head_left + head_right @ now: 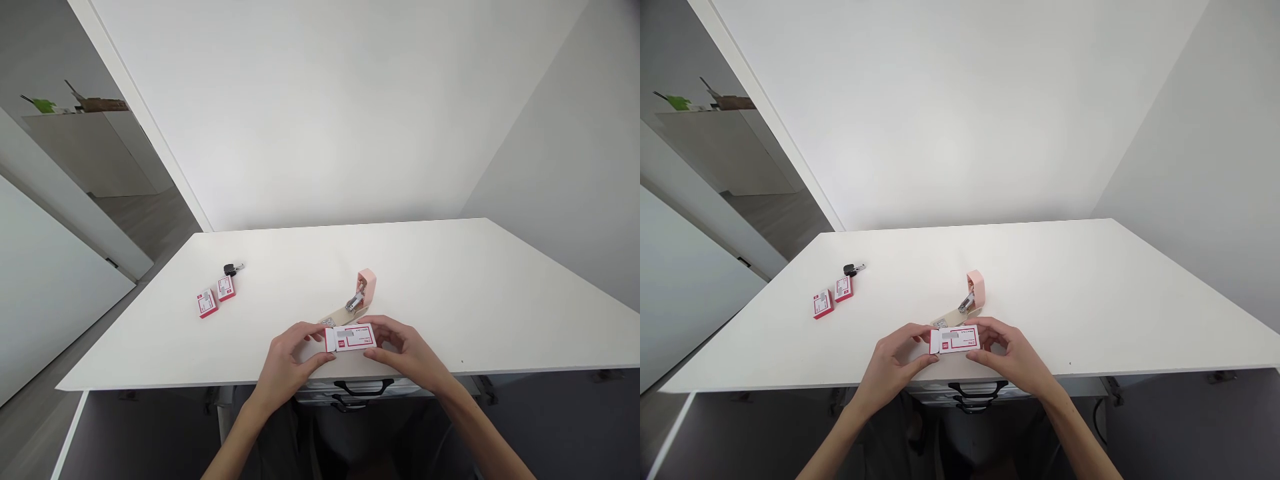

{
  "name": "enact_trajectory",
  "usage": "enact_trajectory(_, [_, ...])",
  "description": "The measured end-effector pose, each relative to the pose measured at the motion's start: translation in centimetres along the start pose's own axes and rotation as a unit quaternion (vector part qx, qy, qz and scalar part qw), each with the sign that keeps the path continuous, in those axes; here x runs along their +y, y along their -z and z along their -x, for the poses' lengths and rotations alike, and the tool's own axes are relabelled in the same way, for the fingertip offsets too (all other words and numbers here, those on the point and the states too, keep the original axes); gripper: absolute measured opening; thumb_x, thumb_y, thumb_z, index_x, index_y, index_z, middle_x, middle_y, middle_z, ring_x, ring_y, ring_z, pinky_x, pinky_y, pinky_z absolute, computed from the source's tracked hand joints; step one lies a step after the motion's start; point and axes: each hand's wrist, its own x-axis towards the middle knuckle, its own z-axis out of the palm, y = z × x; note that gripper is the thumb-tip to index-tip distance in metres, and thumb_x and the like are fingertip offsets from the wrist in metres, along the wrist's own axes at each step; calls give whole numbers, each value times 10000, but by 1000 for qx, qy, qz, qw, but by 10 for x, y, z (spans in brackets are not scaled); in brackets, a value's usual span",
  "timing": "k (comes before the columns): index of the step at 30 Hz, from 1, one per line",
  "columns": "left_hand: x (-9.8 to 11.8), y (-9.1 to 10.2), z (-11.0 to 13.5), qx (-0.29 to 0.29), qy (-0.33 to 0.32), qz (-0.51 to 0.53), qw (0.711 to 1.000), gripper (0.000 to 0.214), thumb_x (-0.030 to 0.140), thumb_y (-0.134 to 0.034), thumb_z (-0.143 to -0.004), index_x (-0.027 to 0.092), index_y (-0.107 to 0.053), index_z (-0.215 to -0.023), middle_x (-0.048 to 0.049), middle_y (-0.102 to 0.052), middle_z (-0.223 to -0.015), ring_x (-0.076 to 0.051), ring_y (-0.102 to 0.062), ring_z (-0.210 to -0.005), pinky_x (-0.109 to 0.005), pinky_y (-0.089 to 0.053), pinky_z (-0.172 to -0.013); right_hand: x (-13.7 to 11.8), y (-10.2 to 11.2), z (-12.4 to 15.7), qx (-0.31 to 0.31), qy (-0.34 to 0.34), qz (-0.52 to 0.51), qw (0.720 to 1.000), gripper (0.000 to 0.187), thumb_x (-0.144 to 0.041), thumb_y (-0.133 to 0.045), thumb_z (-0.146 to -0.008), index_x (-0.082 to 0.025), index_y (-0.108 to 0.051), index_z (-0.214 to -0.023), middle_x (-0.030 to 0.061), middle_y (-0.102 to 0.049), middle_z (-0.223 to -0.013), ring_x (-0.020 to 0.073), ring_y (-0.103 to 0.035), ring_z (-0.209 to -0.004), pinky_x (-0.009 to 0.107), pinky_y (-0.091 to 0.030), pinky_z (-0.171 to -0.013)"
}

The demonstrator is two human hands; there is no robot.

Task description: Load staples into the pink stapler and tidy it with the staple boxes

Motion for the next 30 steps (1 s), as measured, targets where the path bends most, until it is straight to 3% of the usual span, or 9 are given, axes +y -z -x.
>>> enact_trajectory(18, [2,-1,4,8,3,-45,999,325,387,-596,-983,234,-675,-1258,-42,-761,-1096,-191,-690,-947,-336,-556,-900,-5,-1,0,8,7,-4,1000,419,-468,-730,-910,-278,-642,-1273,51,-738,-1091,252,-668,-1062,407,-551,-921])
enact_trajectory(30, [-6,-18,8,89,-59,-138,985,327,285,-512,-1027,252,-476,-1351,-23,-707,-1051,-159,-675,-879,-324,-559,-840,-3,-4,1,20,12,6,1000,403,-439,-736,-908,-272,-620,-1256,44,-737,-1081,228,-663,-976,387,-550,-856])
